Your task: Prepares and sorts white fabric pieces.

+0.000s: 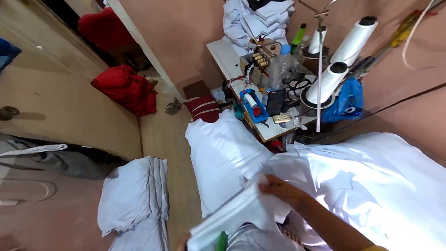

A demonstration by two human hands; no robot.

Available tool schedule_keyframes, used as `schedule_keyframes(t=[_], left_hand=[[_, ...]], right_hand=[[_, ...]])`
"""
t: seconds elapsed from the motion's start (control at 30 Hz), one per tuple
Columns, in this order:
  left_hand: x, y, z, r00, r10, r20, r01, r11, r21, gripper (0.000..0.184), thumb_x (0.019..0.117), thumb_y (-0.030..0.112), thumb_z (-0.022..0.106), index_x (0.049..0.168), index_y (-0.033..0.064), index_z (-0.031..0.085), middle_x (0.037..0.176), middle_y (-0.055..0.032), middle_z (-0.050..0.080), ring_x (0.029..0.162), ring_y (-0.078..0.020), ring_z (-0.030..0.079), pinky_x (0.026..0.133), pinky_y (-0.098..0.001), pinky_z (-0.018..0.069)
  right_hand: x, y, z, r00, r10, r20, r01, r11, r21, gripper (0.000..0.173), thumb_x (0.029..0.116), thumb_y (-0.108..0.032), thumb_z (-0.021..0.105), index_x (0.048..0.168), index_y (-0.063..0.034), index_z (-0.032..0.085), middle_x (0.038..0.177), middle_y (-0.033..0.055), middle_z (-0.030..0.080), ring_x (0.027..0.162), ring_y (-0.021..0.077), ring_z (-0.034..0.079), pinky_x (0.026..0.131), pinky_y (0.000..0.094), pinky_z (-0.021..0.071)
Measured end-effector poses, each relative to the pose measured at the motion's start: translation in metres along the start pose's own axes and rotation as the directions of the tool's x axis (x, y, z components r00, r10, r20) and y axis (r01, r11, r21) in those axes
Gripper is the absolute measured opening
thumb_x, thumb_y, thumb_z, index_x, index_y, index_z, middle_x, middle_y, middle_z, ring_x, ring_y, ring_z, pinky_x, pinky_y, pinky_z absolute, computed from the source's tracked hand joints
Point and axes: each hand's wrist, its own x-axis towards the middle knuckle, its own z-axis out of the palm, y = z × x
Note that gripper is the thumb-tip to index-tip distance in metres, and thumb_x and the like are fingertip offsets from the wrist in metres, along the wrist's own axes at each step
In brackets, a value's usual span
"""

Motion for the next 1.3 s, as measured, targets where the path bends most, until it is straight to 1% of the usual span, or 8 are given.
schedule_keyframes(t=[0.13,0.23,0.57,0.73,0.93,1.07,1.17,1.3], left_hand=[[-0.009,0.106,-0.004,0.86,0.475,-0.187,-0.51,0.779,-0.365,0.025,0.1,0.012,0.044,0.124,0.0094,0.05,0.09,0.0084,0.075,0.081,-0.0015,0.073,0.074,-0.0246,0.0631],[0.019,0.193,0.013,0.828,0.545,-0.135,-0.561,0.8,-0.211,0.053,0.0929,0.002,0.056,0.142,-0.0006,0.034,0.1,0.0001,0.067,0.082,-0.0043,0.07,0.074,-0.0255,0.0614],[-0.008,0.387,0.038,0.477,0.879,-0.018,-0.836,0.448,-0.317,0.02,0.1102,0.021,0.035,0.121,0.0208,0.051,0.098,0.0112,0.074,0.091,-0.001,0.072,0.081,-0.0227,0.0615],[0.001,0.351,0.038,0.428,0.903,0.024,-0.815,0.398,-0.42,0.026,0.1078,0.02,0.033,0.118,0.0249,0.057,0.104,0.011,0.075,0.099,-0.0017,0.071,0.089,-0.0247,0.0593],[0.051,0.246,0.036,0.724,0.688,-0.047,-0.676,0.694,-0.248,0.03,0.1034,0.014,0.046,0.133,0.0146,0.047,0.098,0.0085,0.072,0.084,-0.0002,0.071,0.076,-0.0218,0.0614],[0.107,0.165,0.037,0.906,0.416,-0.072,-0.419,0.908,-0.024,0.031,0.1077,0.013,0.048,0.135,-0.0016,0.049,0.101,-0.0068,0.067,0.082,-0.0075,0.068,0.075,-0.0282,0.0592],[0.141,0.102,0.033,0.949,0.305,-0.085,-0.283,0.937,0.206,0.038,0.1017,0.01,0.061,0.133,-0.0083,0.051,0.123,-0.0235,0.062,0.101,-0.0227,0.065,0.089,-0.0394,0.0552],[0.145,0.038,0.037,0.983,0.112,-0.147,-0.062,0.95,0.305,0.066,0.0989,0.013,0.067,0.15,-0.0085,0.032,0.135,-0.0319,0.055,0.118,-0.036,0.062,0.1,-0.0471,0.0518]], right_hand=[[0.063,-0.045,-0.015,0.957,0.098,-0.274,-0.046,0.981,0.187,0.024,0.1102,-0.015,0.038,0.131,-0.0085,0.049,0.094,-0.0034,0.069,0.082,0.003,0.068,0.075,0.0233,0.0591],[0.137,-0.055,-0.041,0.961,0.049,-0.272,0.015,0.973,0.229,0.04,0.1054,-0.005,0.045,0.145,-0.0088,0.04,0.11,0.0069,0.066,0.092,0.0132,0.067,0.082,0.0335,0.0581],[0.195,-0.218,-0.028,0.771,-0.569,-0.286,0.49,0.817,-0.305,0.061,0.1048,-0.005,0.051,0.159,-0.0091,0.022,0.137,0.0133,0.056,0.111,0.0161,0.067,0.092,0.033,0.0592],[0.154,-0.201,-0.038,0.79,-0.571,-0.224,0.5,0.811,-0.303,0.063,0.1028,-0.004,0.055,0.156,-0.0072,0.021,0.124,0.0059,0.061,0.101,0.0084,0.069,0.087,0.0262,0.0607],[0.111,-0.092,-0.088,0.825,-0.383,-0.417,0.109,0.831,-0.546,0.061,0.0979,-0.01,0.065,0.152,-0.0016,0.038,0.134,0.0156,0.06,0.114,0.0165,0.065,0.098,0.0365,0.0561],[0.097,0.005,-0.117,0.801,-0.245,-0.546,-0.344,0.558,-0.755,0.063,0.1013,-0.012,0.061,0.157,-0.0069,0.033,0.114,0.0367,0.064,0.102,0.054,0.065,0.089,0.07,0.0488],[0.09,0.063,-0.112,0.842,-0.018,-0.539,-0.528,0.18,-0.83,0.061,0.1056,-0.008,0.046,0.163,-0.0217,0.03,0.116,0.0348,0.065,0.099,0.0573,0.064,0.081,0.0717,0.0489],[0.079,0.105,-0.092,0.759,0.389,-0.522,-0.507,-0.148,-0.849,0.043,0.1047,0.001,0.042,0.147,-0.0018,0.051,0.145,0.0333,0.049,0.121,0.0539,0.057,0.095,0.0673,0.047]])
